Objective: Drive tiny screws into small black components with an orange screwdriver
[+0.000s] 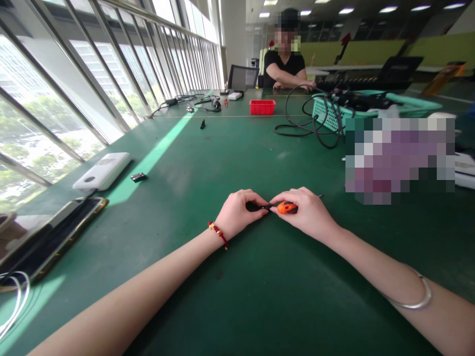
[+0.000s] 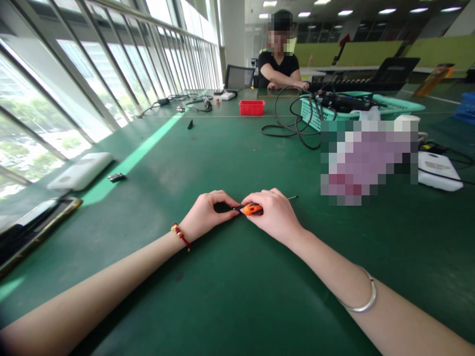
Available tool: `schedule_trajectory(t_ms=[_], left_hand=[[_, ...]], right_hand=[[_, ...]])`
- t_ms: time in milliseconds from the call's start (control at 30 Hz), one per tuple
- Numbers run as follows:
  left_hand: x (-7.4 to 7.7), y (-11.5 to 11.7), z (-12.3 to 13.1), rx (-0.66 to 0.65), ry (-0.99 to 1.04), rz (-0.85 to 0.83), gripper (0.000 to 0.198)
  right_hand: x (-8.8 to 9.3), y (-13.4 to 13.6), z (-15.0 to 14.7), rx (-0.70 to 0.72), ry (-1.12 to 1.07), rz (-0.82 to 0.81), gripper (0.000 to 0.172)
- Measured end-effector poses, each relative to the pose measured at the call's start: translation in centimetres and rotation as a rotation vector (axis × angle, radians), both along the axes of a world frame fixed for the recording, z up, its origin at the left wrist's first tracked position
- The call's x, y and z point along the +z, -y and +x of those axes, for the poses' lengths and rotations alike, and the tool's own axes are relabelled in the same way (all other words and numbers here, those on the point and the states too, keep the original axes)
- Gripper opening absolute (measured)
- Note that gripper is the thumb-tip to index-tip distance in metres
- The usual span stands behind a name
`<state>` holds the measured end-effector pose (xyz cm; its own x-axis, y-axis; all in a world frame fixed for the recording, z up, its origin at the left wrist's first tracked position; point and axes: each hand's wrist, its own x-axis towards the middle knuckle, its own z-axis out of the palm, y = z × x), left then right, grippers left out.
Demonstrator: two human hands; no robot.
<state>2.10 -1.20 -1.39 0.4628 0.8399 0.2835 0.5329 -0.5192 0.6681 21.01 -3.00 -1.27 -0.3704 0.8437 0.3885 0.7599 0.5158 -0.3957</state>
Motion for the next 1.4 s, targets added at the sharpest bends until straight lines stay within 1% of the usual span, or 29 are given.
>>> schedule_trajectory(t_ms=[100,333,500,733,767,833,900,933,1033,1100,1133,1200,1233,1267,1333,1400], left_hand=[[0.1,0.0,0.0,0.005,0.014,-0.017,0.011],[0.2,0.0,0.0,-0.001,0.022,-0.045,0.012],[0.2,0.0,0.0,0.004,0.008,-0.05,0.012],[0.4,0.1,0.0,0.012,0.019,-0.065,0.012],[0.3,0.1,0.0,0.013,0.019,-0.068,0.012],[0.3,0.0,0.0,0.011,0.019,-0.072,0.013],[0.2,0.0,0.0,0.006,0.021,-0.074,0.013],[0.2,0.0,-0.1,0.002,0.023,-0.076,0.014],[0.2,0.0,-0.1,-0.007,0.024,-0.08,0.014],[0.2,0.0,-0.1,-0.005,0.026,-0.081,0.015],[0.2,0.0,-0.2,-0.005,0.028,-0.079,0.015],[0.1,0.0,-0.2,-0.009,0.033,-0.071,0.015],[0.1,0.0,-0.2,-0.012,0.032,-0.066,0.015],[0.0,0.0,-0.2,-0.015,0.029,-0.062,0.014],[0.0,0.0,-0.2,-0.016,0.018,-0.053,0.014],[0.1,0.0,-0.2,-0.013,0.004,-0.043,0.014]], right_hand=[[0.1,0.0,-0.3,-0.01,0.01,0.015,0.007],[0.3,0.1,-0.7,-0.078,0.022,-0.034,0.004],[0.5,0.1,-0.7,-0.094,0.056,-0.033,0.002],[0.4,0.2,-0.7,-0.093,0.066,-0.055,0.004],[0.4,0.2,-0.7,-0.085,0.071,-0.061,0.006],[0.4,0.2,-0.5,-0.065,0.064,-0.058,0.016],[0.7,0.3,-0.1,-0.049,0.005,-0.016,0.03],[1.1,0.4,0.1,-0.042,-0.048,0.018,0.034],[2.7,0.9,1.0,-0.053,-0.24,0.188,0.026],[3.8,1.4,1.6,-0.02,-0.32,0.302,0.016],[4.2,1.6,1.8,-0.026,-0.358,0.395,0.011],[4.8,2.1,2.2,-0.07,-0.358,0.534,0.007],[4.9,2.4,2.2,-0.105,-0.364,0.565,0.008],[5.0,2.7,2.1,-0.123,-0.406,0.579,0.01],[4.8,3.1,1.8,-0.163,-0.513,0.506,0.011],[4.3,3.4,1.3,-0.139,-0.619,0.45,0.01]])
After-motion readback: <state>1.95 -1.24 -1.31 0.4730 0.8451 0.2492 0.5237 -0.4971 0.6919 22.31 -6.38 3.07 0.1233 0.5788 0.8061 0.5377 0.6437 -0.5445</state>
